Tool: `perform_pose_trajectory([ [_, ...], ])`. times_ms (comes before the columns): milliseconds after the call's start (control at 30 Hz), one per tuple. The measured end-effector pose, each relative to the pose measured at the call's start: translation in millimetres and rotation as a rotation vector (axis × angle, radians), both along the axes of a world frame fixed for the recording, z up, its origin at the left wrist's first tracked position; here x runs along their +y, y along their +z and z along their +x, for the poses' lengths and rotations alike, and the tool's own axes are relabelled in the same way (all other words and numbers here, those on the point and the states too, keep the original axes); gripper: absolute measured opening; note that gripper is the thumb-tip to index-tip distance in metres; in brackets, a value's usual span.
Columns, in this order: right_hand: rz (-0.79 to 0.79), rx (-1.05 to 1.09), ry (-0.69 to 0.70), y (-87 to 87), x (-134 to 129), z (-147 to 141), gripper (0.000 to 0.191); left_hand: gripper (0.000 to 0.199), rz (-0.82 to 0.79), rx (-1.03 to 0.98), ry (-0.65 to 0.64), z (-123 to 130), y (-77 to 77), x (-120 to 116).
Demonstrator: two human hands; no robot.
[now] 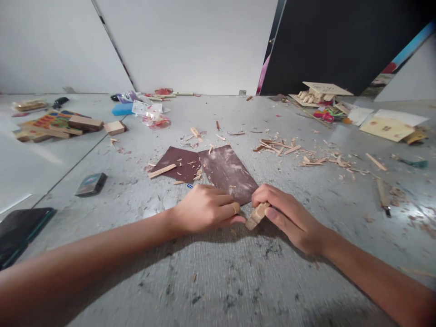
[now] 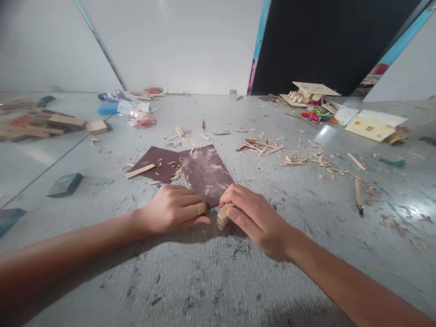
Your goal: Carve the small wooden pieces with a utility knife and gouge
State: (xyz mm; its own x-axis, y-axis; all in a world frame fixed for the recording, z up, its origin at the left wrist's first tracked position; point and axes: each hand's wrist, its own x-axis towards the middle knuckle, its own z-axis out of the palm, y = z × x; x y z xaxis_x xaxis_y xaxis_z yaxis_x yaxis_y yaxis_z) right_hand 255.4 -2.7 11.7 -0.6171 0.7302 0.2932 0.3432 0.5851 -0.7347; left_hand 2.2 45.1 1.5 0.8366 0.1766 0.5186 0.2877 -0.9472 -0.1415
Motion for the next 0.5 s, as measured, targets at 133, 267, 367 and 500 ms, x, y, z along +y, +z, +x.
perform_pose_trajectory([
  [133, -0.013, 0.003, -0.001, -0.5, -0.6, -1.0, 0.022, 0.050, -0.006, -0.019, 0.019, 1.6, -0.2, 0.1],
  [267, -0.010, 0.017, -0.003, -1.9, -1.8, -1.5, 0.022, 0.047, -0.019, 0.019, 0.012, 2.5, -1.7, 2.9],
  [367, -0.014, 0.029, -0.002, -2.1, -2.8, -2.5, 0.022, 0.048, -0.026, 0.068, 0.000, 4.0, -5.0, 5.2],
  [500, -0.012, 0.040, -0.008, -1.6, -3.0, -3.0, 0.022, 0.047, -0.031, 0.131, -0.023, 5.7, -9.6, 5.4],
])
